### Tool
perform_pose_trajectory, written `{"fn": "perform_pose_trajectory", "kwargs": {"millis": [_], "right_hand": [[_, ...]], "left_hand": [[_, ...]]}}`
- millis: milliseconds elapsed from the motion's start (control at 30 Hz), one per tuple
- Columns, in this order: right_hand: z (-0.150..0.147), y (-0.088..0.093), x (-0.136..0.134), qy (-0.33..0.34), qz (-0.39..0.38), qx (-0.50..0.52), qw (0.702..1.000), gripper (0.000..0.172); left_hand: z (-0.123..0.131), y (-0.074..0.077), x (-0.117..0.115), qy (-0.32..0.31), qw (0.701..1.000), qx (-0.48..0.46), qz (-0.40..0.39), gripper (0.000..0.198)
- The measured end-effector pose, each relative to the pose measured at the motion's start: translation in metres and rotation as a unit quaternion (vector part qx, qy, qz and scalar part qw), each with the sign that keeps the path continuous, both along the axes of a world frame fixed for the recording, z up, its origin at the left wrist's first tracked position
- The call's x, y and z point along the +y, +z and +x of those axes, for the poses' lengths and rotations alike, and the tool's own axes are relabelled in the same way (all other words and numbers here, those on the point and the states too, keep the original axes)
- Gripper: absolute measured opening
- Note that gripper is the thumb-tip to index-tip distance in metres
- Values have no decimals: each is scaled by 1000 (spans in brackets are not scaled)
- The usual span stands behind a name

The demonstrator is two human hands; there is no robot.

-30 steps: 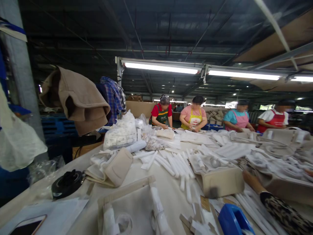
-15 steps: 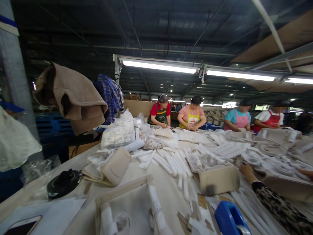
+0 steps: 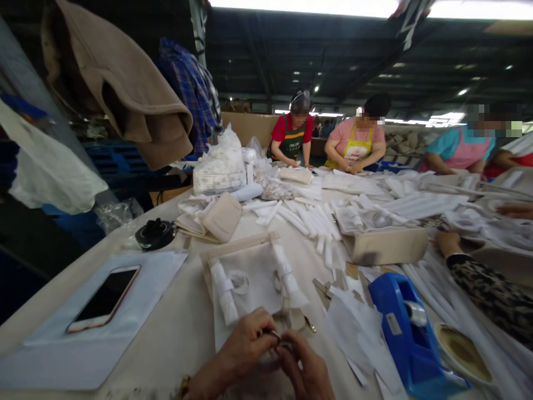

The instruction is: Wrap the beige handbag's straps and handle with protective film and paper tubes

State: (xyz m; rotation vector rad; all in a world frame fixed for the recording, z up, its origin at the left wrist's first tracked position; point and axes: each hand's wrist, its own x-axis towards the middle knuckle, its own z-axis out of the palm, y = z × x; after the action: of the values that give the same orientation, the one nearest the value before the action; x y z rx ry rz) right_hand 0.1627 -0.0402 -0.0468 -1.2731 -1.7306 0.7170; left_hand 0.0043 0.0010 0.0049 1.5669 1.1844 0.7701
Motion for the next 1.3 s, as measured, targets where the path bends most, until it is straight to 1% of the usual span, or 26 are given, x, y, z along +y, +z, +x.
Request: {"fn": "perform_pose_trajectory", "kwargs": {"millis": [100,233,300,400,500,600,667,733,800,900,1033,1133,1233,1300], "right_hand": [[6,9,4,27,8,57,998,31],[15,22,10,45,21,33,998,24],[17,21,10,41,40,20,998,22],[16,16,10,29,94,20,995,19],[15,17,11,41,146,-7,988,18],[17,27,14,60,197,-85,975,19],[17,35,15,74,215,-140,964,20],[16,41,14,81,217,-183,955,23],[13,42,12,73,218,-207,951,24],[8,41,9,59,221,-246,942,20],[5,38,4,49,211,-322,922,24],[7,37,2,26,225,-319,920,22],[8,35,4,-3,252,-263,931,21],[7,34,6,-9,266,-223,938,21]], "left_hand": [[2,3,-1,17,999,-21,-41,11],[5,3,-1,32,994,-54,-91,18],[6,2,-1,53,991,-65,-100,20],[9,0,-1,74,989,-73,-101,21],[10,1,-2,76,990,-72,-92,21],[9,5,-1,64,994,-57,-65,19],[9,8,0,51,997,-42,-43,17],[10,9,0,38,999,-29,-25,16],[11,9,0,28,999,-19,-8,16],[13,4,-1,31,999,16,28,17],[14,0,-3,27,995,68,73,18],[17,1,-4,9,992,94,80,18],[22,2,-4,-3,992,110,61,16],[23,0,-4,-5,993,112,41,14]]}}
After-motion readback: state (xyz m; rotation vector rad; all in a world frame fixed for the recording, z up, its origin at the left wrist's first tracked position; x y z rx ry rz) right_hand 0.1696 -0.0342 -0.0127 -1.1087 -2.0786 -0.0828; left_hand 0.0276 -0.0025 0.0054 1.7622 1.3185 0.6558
